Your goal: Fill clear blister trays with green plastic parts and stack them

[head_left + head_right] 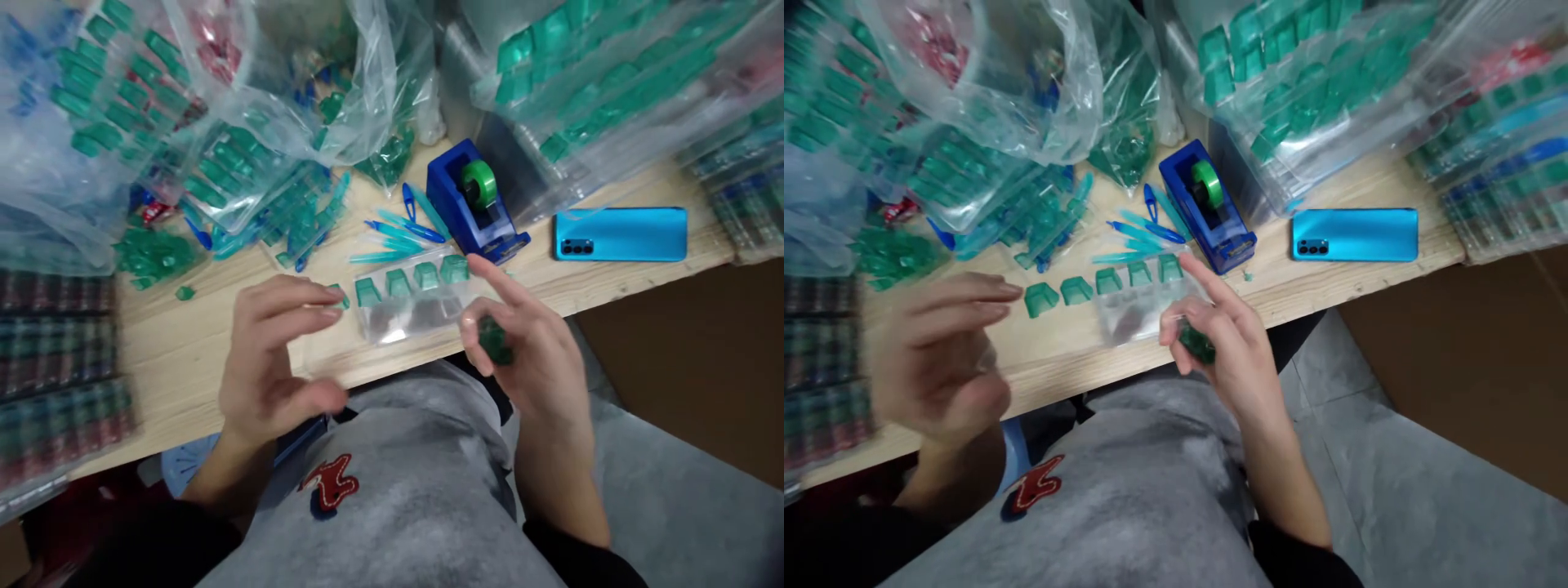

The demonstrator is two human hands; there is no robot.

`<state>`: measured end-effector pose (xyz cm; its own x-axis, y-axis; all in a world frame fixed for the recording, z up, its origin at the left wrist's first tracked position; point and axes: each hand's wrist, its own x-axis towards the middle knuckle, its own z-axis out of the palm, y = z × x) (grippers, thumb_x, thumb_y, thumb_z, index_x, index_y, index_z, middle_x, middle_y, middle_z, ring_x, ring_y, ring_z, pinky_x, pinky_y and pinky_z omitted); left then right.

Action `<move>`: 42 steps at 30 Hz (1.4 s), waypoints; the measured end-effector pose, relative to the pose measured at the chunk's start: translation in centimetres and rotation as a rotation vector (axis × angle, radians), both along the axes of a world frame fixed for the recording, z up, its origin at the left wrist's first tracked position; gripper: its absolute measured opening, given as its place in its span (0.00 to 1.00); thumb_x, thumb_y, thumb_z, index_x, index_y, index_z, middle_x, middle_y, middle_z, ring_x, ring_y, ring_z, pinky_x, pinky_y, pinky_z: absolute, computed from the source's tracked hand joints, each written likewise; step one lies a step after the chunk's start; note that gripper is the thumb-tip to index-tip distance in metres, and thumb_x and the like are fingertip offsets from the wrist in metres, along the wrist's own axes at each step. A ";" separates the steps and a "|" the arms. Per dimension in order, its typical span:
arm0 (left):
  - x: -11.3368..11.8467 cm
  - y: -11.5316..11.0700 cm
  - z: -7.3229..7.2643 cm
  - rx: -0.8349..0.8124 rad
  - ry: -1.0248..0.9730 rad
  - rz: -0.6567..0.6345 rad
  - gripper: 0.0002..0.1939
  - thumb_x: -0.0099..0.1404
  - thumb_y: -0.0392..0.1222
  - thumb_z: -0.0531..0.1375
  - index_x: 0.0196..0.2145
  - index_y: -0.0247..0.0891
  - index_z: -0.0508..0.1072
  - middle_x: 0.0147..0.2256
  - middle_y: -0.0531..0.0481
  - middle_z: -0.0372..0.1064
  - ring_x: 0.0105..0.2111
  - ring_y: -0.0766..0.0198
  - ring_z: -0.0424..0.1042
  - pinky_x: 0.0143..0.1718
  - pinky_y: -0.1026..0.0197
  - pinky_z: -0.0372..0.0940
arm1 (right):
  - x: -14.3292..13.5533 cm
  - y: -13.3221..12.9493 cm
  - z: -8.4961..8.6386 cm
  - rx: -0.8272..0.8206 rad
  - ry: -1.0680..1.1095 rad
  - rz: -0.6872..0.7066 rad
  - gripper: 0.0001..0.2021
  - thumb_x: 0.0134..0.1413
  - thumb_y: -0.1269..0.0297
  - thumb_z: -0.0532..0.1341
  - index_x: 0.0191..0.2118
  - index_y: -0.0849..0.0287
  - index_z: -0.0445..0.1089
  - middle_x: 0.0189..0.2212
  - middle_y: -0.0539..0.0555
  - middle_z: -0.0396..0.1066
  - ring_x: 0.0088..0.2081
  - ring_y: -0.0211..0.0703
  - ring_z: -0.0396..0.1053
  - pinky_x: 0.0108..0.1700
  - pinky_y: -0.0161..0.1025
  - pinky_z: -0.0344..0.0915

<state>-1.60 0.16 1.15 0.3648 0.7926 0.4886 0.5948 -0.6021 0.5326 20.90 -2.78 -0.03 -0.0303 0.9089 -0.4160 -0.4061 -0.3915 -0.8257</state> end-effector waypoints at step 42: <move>1.9 1.9 -3.9 -0.517 -0.077 -0.060 0.09 0.67 0.44 0.55 0.41 0.44 0.74 0.42 0.48 0.76 0.43 0.58 0.77 0.40 0.60 0.73 | 12.7 14.0 9.1 0.287 -1.029 -0.376 0.21 0.58 0.66 0.60 0.56 0.65 0.64 0.14 0.42 0.60 0.13 0.33 0.53 0.19 0.36 0.52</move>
